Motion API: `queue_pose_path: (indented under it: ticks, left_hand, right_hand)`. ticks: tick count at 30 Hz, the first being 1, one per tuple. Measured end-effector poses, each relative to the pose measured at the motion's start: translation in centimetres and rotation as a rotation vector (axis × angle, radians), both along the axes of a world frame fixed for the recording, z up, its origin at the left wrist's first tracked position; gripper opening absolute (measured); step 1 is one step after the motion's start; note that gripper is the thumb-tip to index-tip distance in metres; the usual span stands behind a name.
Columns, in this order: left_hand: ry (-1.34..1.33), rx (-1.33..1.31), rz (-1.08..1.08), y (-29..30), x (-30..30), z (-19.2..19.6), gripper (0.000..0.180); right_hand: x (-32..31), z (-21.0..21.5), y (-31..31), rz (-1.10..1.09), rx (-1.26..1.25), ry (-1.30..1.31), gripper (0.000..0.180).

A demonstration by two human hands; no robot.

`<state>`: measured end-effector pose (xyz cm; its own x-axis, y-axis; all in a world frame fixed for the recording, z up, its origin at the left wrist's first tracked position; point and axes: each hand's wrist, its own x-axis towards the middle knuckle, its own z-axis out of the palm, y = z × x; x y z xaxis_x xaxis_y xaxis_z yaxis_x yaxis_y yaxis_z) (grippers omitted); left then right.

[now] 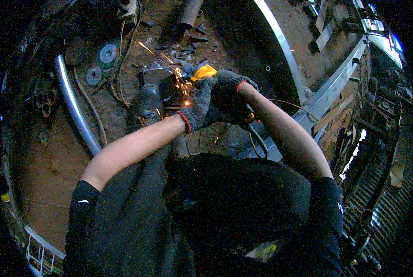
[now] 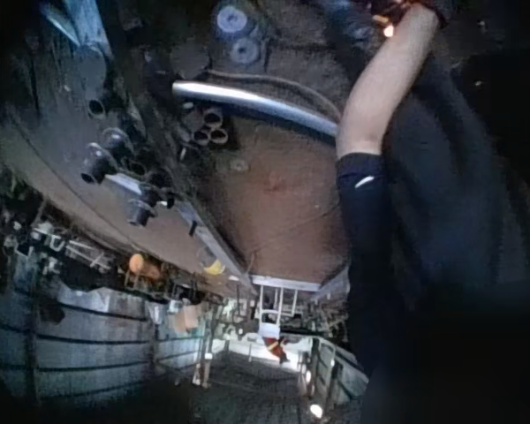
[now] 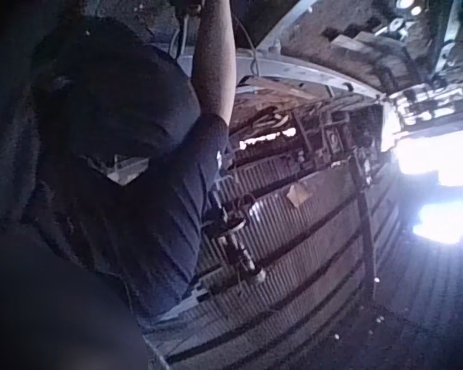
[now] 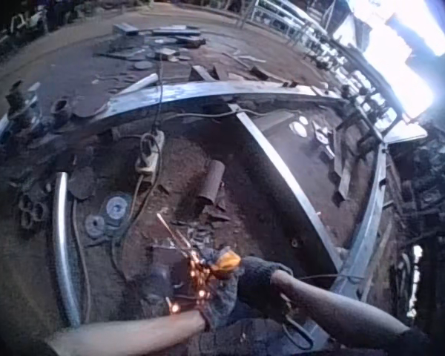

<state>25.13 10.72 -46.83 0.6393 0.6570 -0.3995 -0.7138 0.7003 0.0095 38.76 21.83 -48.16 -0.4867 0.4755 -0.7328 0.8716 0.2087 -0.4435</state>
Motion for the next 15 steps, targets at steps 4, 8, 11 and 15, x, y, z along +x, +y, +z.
queue_pose_path:
  ticks: [4,8,11,15]
  left_hand:
    - [0.052,0.029,0.019,0.0,-0.2,-0.4,0.076]
    - [0.099,0.091,0.018,0.3,-0.9,-0.4,0.076]
    - [0.234,0.15,-0.014,0.1,-1.1,0.0,0.068]
    - [0.163,0.047,0.02,0.1,-1.2,0.0,0.073]
  right_hand:
    - [-0.2,-1.7,0.3,-0.087,-0.052,-0.013,0.043]
    - [-0.1,-2.8,0.4,-0.067,-0.024,0.006,0.042]
    - [-0.1,-2.1,0.3,0.08,0.111,-0.003,0.037]
    - [-1.4,0.4,0.4,0.102,-0.004,0.151,0.041]
